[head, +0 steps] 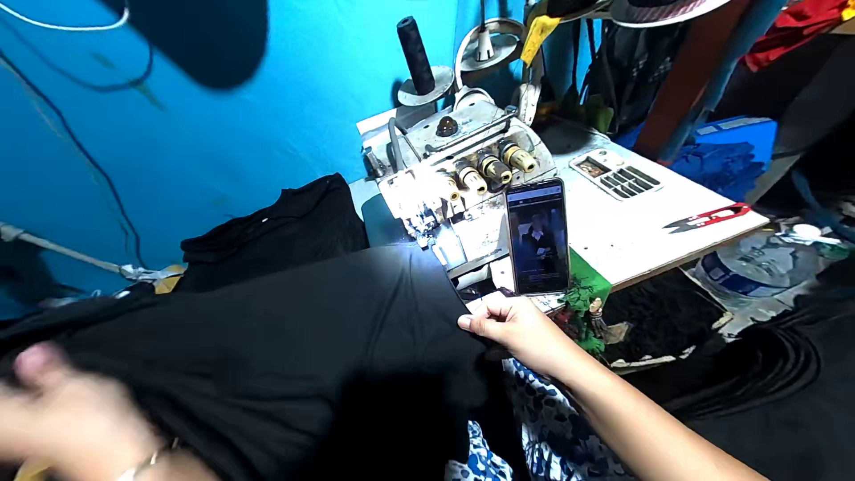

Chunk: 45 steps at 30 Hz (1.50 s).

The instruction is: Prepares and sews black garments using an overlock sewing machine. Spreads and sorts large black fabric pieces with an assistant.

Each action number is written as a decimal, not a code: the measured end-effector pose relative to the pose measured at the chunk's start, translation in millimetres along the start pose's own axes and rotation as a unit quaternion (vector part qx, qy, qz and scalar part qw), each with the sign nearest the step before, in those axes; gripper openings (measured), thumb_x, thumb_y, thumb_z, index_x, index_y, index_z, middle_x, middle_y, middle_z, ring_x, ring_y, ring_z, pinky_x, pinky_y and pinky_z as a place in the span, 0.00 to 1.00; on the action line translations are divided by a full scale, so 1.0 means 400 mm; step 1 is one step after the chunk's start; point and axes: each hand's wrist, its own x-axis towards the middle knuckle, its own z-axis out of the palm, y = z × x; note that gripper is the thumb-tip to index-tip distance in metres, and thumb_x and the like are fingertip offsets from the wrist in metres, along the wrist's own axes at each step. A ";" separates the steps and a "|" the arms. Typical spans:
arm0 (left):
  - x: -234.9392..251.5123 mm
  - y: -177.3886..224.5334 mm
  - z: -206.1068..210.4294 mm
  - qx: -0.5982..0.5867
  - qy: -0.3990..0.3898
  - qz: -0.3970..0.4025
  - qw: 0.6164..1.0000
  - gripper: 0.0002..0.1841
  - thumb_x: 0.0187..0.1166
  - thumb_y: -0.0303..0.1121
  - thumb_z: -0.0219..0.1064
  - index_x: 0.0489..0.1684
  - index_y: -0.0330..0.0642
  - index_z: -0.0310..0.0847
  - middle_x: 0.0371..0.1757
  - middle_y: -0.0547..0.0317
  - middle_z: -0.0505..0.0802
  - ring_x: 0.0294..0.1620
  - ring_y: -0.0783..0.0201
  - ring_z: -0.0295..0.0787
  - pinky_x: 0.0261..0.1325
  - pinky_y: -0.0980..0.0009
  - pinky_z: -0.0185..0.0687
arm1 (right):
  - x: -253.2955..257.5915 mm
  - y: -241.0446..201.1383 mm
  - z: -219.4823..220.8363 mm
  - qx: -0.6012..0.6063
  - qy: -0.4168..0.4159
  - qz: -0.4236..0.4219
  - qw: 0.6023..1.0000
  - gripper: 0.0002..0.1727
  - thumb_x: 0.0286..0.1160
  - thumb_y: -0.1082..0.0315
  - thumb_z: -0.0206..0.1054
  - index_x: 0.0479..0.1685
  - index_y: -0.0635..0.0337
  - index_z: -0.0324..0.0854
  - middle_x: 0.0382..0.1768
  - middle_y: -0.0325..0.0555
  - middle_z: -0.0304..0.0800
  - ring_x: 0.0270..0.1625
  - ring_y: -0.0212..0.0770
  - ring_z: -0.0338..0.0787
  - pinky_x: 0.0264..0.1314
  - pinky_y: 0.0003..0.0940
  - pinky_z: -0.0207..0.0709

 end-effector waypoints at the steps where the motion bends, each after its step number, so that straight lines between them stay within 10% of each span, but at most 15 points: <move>1: 0.024 -0.017 0.037 0.035 -0.031 -0.004 0.999 0.29 0.91 0.38 0.54 0.79 0.17 0.64 0.78 0.19 0.73 0.85 0.34 0.65 0.89 0.49 0.54 | 0.004 0.009 0.011 -0.003 0.004 0.006 1.000 0.16 0.76 0.58 0.75 0.20 0.54 0.87 0.18 0.34 0.82 0.23 0.28 0.79 0.29 0.25 0.72; 4: 0.014 -0.002 0.132 0.060 -0.120 0.003 0.991 0.31 0.84 0.37 0.64 0.76 0.15 0.65 0.78 0.07 0.65 0.83 0.14 0.53 0.82 0.25 0.46 | 0.018 0.035 0.038 0.014 0.023 0.022 0.999 0.16 0.75 0.59 0.77 0.21 0.54 0.84 0.19 0.34 0.82 0.24 0.27 0.79 0.31 0.26 0.74; 7: -0.143 0.127 0.186 -0.047 -0.213 0.163 0.962 0.26 0.88 0.38 0.57 0.76 0.24 0.69 0.81 0.25 0.71 0.85 0.31 0.62 0.85 0.38 0.59 | 0.018 0.031 0.052 0.118 0.045 0.040 0.991 0.13 0.69 0.67 0.80 0.26 0.58 0.80 0.24 0.38 0.84 0.27 0.30 0.81 0.34 0.27 0.76; 11: -0.384 0.246 0.232 -0.135 -0.345 0.293 0.881 0.21 0.87 0.39 0.59 0.71 0.35 0.80 0.77 0.44 0.82 0.80 0.46 0.74 0.79 0.46 0.71 | -0.017 -0.041 0.031 0.265 -0.017 0.077 0.961 0.19 0.73 0.74 0.74 0.63 0.64 0.81 0.30 0.43 0.91 0.28 0.30 0.85 0.35 0.23 0.80; 13: -0.446 0.248 0.258 -0.114 -0.362 0.316 0.870 0.22 0.86 0.41 0.60 0.72 0.37 0.79 0.74 0.47 0.84 0.78 0.47 0.76 0.78 0.47 0.72 | -0.008 -0.032 0.027 0.243 -0.028 0.085 0.966 0.02 0.75 0.73 0.72 0.41 0.62 0.88 0.22 0.39 0.86 0.19 0.24 0.76 0.23 0.17 0.70; 15: -0.478 0.241 0.273 -0.073 -0.372 0.321 0.868 0.24 0.88 0.46 0.59 0.75 0.42 0.79 0.74 0.52 0.84 0.79 0.49 0.75 0.80 0.47 0.68 | 0.002 -0.004 0.028 0.201 -0.030 0.093 0.975 0.12 0.79 0.69 0.71 0.25 0.58 0.82 0.17 0.36 0.78 0.17 0.24 0.70 0.21 0.18 0.64; 37: -0.447 0.236 0.299 -0.056 -0.386 0.331 0.859 0.25 0.91 0.49 0.52 0.77 0.47 0.80 0.78 0.59 0.84 0.83 0.56 0.73 0.87 0.51 0.60 | 0.039 0.009 0.028 0.168 -0.017 0.034 0.985 0.09 0.76 0.67 0.75 0.30 0.58 0.82 0.17 0.37 0.77 0.19 0.26 0.73 0.25 0.20 0.68; 40: -0.389 0.256 0.291 -0.083 -0.366 0.284 0.882 0.15 0.89 0.39 0.59 0.57 0.45 0.91 0.62 0.55 0.93 0.69 0.53 0.86 0.72 0.48 0.78 | 0.039 -0.001 0.028 0.175 -0.017 0.048 0.983 0.06 0.76 0.69 0.74 0.34 0.60 0.84 0.20 0.39 0.84 0.23 0.27 0.81 0.29 0.21 0.75; 45: -0.246 0.312 0.398 -0.062 -0.392 0.208 0.894 0.18 0.90 0.35 0.57 0.66 0.33 0.85 0.72 0.41 0.86 0.79 0.42 0.76 0.82 0.44 0.64 | 0.022 -0.017 0.027 0.165 -0.031 0.049 0.985 0.06 0.78 0.68 0.73 0.36 0.58 0.83 0.22 0.36 0.84 0.25 0.25 0.80 0.30 0.19 0.72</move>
